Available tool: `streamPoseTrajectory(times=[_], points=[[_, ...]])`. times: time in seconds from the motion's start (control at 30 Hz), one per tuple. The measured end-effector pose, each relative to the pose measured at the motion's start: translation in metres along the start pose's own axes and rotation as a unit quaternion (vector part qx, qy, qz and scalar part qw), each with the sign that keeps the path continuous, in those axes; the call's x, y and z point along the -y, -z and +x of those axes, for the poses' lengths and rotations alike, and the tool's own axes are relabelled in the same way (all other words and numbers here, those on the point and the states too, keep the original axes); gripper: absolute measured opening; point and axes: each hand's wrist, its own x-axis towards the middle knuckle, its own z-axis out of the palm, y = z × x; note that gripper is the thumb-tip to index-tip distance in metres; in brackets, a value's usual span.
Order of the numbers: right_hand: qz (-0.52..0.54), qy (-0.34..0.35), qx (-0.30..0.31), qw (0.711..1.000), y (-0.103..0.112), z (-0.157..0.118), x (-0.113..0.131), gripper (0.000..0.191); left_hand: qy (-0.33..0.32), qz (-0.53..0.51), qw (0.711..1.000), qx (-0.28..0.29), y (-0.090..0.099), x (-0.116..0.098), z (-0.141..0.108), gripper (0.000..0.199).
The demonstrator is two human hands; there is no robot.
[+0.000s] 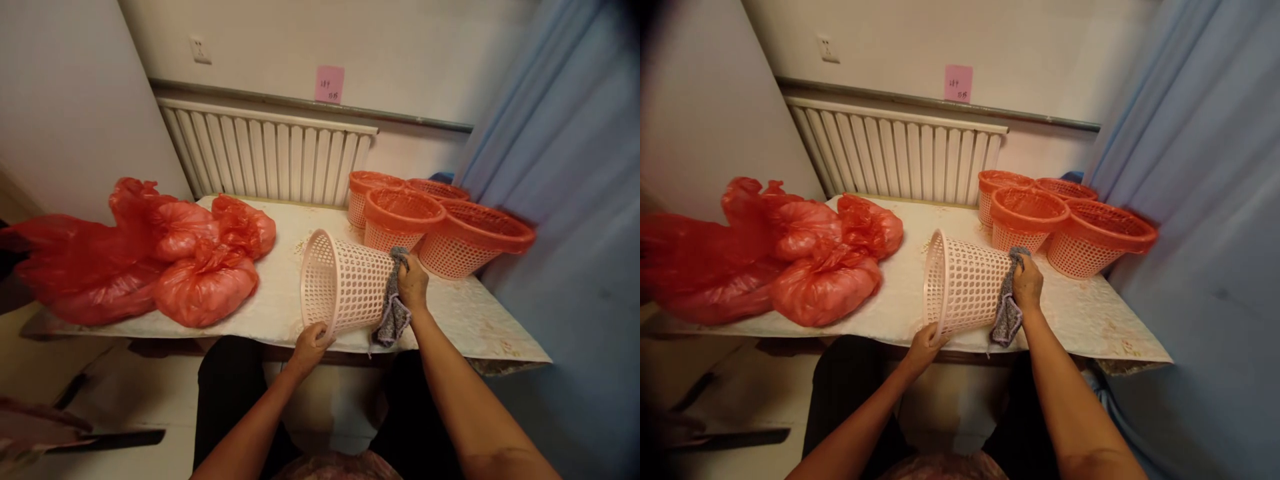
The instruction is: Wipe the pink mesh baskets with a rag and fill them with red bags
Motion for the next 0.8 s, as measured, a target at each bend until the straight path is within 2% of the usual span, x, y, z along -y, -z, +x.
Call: streamPoseTrajectory(times=[0.17,0.43,0.8], points=[[-0.017,-0.003,0.001,1.000,-0.003,0.001,-0.001,0.037,-0.007,0.013,1.000,-0.001,0.002,0.003,0.004,0.025],[-0.054,-0.022,-0.004,0.998,-0.017,0.011,0.002,0.040,-0.010,-0.017,1.000,0.004,0.012,0.012,0.023,0.028],[-0.100,-0.059,0.006,0.993,-0.032,0.023,0.015,0.044,-0.039,-0.015,0.999,0.005,0.036,0.026,0.070,0.033]])
